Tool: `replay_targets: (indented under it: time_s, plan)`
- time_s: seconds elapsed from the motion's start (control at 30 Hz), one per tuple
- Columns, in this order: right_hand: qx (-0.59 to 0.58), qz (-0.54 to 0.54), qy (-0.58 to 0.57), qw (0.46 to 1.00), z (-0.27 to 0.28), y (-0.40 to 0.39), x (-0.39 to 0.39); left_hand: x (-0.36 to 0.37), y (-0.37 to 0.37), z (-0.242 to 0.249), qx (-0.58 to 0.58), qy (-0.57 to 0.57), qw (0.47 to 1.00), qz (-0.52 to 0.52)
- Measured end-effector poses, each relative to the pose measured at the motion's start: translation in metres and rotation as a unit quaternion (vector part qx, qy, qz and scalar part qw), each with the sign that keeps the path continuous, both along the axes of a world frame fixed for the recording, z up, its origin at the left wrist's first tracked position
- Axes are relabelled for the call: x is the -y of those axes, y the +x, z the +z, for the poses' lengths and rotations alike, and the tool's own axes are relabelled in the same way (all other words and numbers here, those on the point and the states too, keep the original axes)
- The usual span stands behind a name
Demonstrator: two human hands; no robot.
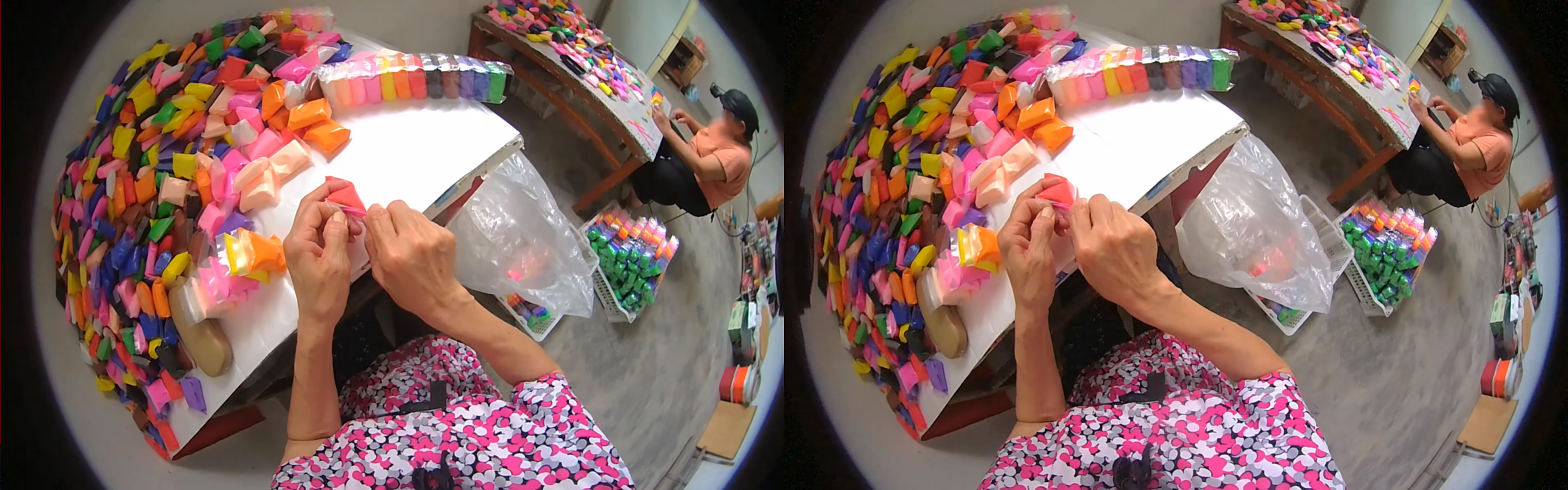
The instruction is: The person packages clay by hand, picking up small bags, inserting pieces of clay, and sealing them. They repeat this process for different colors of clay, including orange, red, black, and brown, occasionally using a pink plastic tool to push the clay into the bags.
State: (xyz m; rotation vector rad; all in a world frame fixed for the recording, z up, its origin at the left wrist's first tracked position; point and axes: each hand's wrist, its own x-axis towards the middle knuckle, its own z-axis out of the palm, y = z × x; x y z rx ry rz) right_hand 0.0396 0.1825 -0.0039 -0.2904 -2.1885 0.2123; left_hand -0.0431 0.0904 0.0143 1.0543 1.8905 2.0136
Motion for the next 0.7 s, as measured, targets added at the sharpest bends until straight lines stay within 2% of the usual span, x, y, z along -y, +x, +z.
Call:
replay_targets:
  time_s: [0.13, 0.17, 0.27, 0.37, 0.7]
  plan:
    - [-0.029, 0.013, -0.003, 1.000, 0.003, -0.007, -0.002, -0.001, 0.002, -0.001, -0.008, -0.002, 1.000, -0.002]
    - [-0.041, 0.020, -0.005, 0.999, 0.004, -0.009, -0.002, 0.000, -0.002, -0.003, 0.023, 0.016, 1.000, -0.005]
    - [-0.104, 0.064, -0.068, 0.990, 0.009, -0.008, -0.005, 0.002, -0.010, -0.005, 0.086, 0.055, 0.995, -0.013]
    - [-0.170, 0.121, -0.216, 0.954, 0.008, -0.004, -0.007, 0.004, -0.010, -0.002, 0.092, 0.066, 0.994, -0.012]
    - [-0.062, 0.151, -0.265, 0.950, 0.015, -0.006, -0.012, 0.007, -0.007, 0.001, 0.064, 0.028, 0.997, -0.044]
